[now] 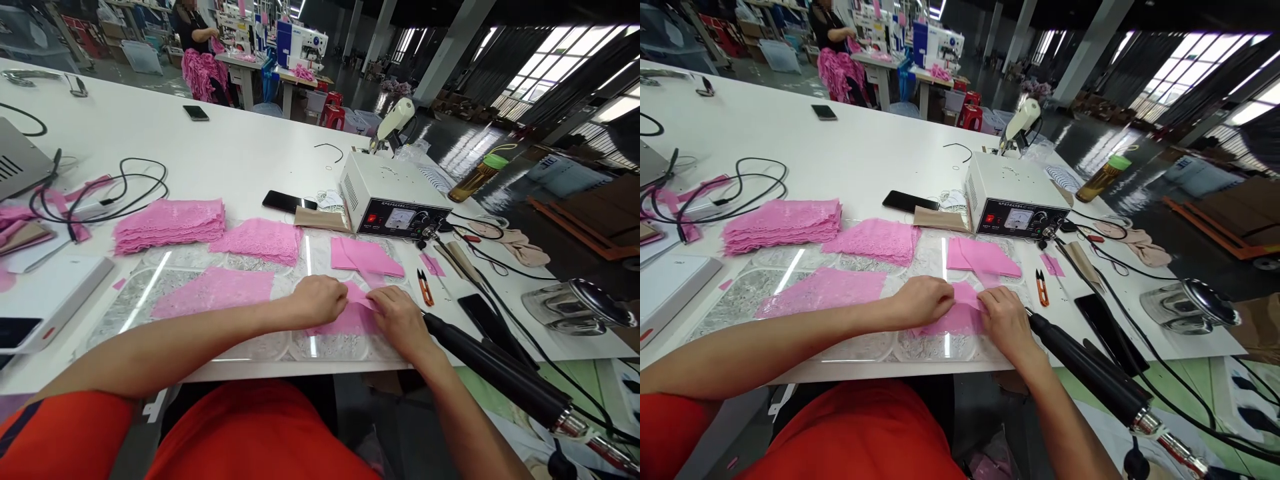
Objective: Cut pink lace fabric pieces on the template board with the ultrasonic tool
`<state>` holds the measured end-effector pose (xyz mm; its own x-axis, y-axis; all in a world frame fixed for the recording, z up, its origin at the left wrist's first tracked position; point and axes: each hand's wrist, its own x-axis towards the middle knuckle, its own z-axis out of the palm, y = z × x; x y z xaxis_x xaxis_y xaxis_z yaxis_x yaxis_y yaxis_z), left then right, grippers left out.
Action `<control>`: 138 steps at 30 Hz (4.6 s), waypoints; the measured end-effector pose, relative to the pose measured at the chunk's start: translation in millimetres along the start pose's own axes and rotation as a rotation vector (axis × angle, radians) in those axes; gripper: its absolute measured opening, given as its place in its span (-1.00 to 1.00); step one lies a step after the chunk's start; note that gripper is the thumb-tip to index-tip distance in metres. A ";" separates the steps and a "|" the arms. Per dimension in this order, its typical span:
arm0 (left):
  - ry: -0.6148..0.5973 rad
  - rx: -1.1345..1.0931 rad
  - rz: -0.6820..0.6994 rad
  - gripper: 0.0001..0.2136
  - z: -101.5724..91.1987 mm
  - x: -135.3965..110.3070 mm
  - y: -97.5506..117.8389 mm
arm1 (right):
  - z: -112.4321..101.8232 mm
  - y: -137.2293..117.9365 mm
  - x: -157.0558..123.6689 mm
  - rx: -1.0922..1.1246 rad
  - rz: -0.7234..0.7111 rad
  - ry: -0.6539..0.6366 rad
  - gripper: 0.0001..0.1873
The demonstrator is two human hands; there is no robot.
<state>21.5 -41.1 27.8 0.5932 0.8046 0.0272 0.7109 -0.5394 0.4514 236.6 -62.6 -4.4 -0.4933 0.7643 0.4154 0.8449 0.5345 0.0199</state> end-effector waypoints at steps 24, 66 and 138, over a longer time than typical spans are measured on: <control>0.419 -0.605 -0.608 -0.79 -53.1 -152.8 -104.4 | 25.1 -107.3 96.2 0.646 -0.036 -0.287 -0.86; 0.404 0.011 -0.452 -0.68 -48.9 -190.4 -128.7 | 22.9 -141.6 92.8 0.492 -0.365 -0.319 -0.83; -0.350 0.091 0.846 -0.51 26.4 32.1 -23.4 | 23.1 -26.1 -102.1 0.266 0.368 0.526 -0.72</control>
<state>33.8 -9.3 -5.4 0.9991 0.0194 0.0380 0.0057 -0.9435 0.3313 260.2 -146.2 -68.4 0.0378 0.6722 0.7394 0.8256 0.3959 -0.4021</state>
